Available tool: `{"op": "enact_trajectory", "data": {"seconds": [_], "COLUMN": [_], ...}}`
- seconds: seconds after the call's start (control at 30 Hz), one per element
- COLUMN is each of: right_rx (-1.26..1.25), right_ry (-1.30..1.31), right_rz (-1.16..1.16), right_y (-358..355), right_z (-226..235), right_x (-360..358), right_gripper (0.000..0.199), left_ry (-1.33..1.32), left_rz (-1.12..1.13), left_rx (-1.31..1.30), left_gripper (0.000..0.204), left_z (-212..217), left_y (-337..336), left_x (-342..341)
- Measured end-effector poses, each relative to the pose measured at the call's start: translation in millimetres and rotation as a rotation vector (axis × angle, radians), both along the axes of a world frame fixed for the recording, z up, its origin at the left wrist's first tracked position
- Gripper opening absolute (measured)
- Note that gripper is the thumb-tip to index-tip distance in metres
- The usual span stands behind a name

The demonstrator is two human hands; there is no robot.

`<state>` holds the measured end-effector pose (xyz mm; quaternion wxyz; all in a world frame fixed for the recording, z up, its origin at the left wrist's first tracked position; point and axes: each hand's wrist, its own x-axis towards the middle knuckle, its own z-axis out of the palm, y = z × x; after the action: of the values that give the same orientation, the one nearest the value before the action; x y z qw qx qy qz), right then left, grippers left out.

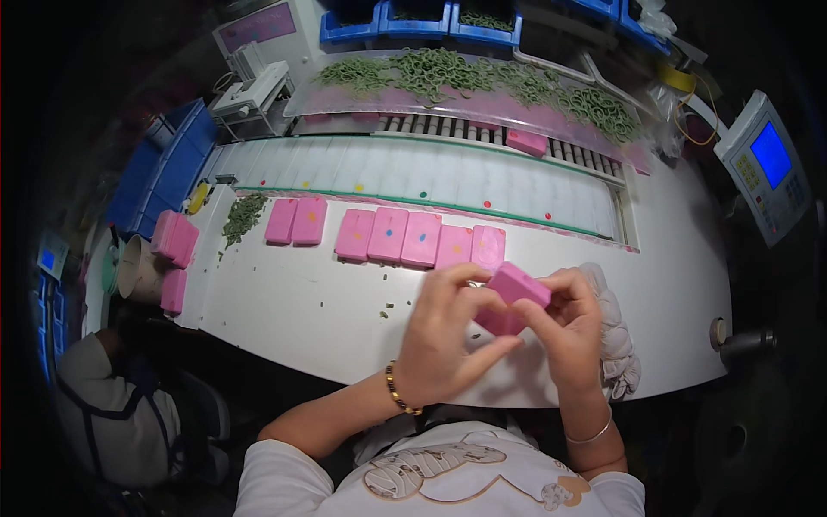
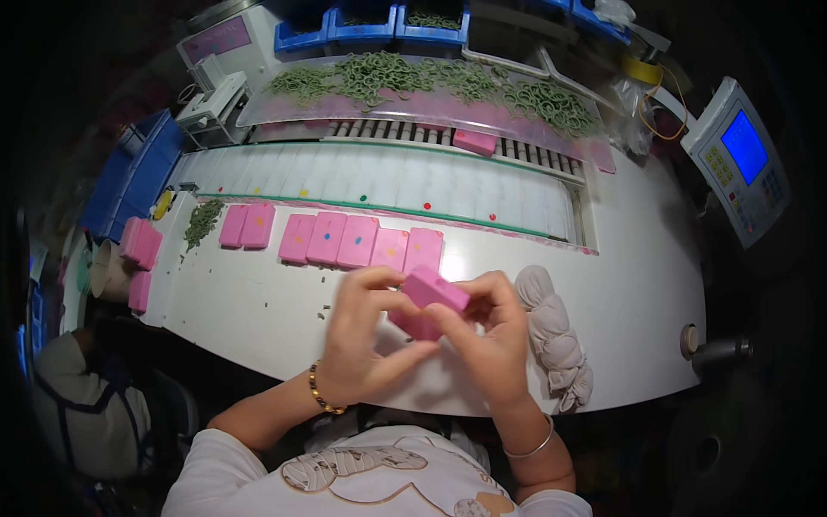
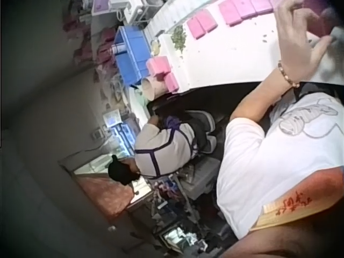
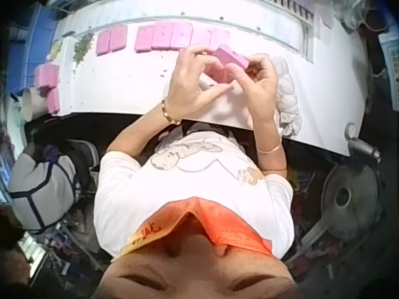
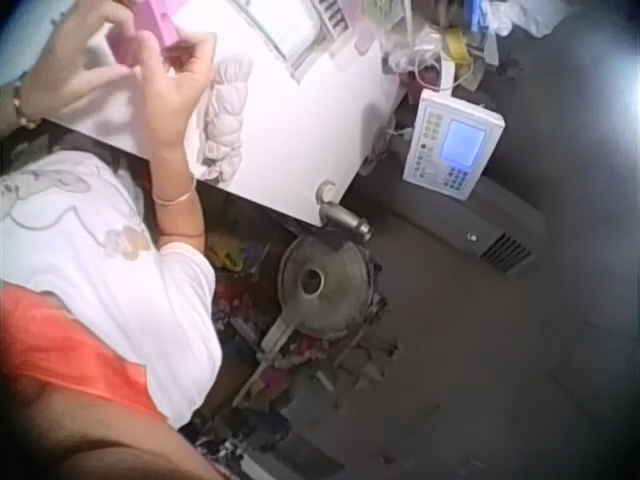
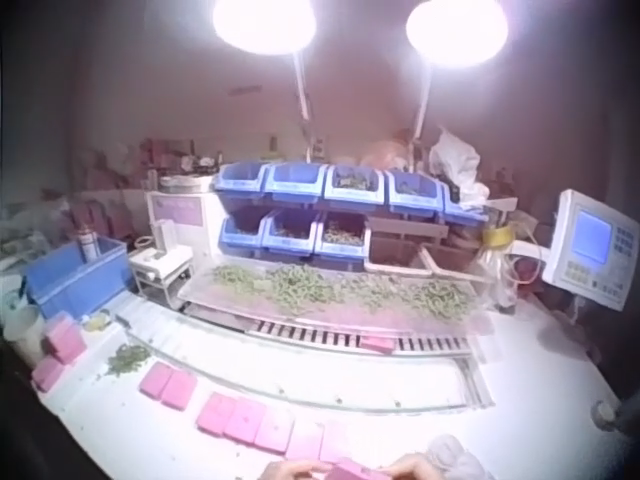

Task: The recorder is placing small green decorative items into pink silicone molds on a production line workstation.

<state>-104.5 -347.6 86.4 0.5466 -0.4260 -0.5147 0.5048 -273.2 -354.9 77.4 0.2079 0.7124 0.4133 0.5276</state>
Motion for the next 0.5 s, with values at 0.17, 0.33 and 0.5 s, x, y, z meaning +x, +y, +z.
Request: {"op": "enact_trajectory", "data": {"seconds": [0.17,0.33,0.5], "right_rx": [-0.104,0.155,0.404], "right_ry": [0.017,-0.612,-0.985], "right_rz": [0.088,0.073,0.078], "right_y": [12.5,29.3,49.8], "right_z": [-1.5,7.1,-1.0], "right_x": [-7.6,3.6,5.0], "right_gripper": [0.029,0.048,0.059], "left_ry": [0.116,0.205,0.499], "left_rz": [-0.099,0.333,0.616], "left_rx": [-0.184,-0.257,-0.175], "left_gripper": [0.042,0.037,0.031], "left_z": [-0.3,-24.7,-42.8], "left_y": [39.6,141.5,194.9], "left_x": [-25.7,-100.2,-155.2]}}
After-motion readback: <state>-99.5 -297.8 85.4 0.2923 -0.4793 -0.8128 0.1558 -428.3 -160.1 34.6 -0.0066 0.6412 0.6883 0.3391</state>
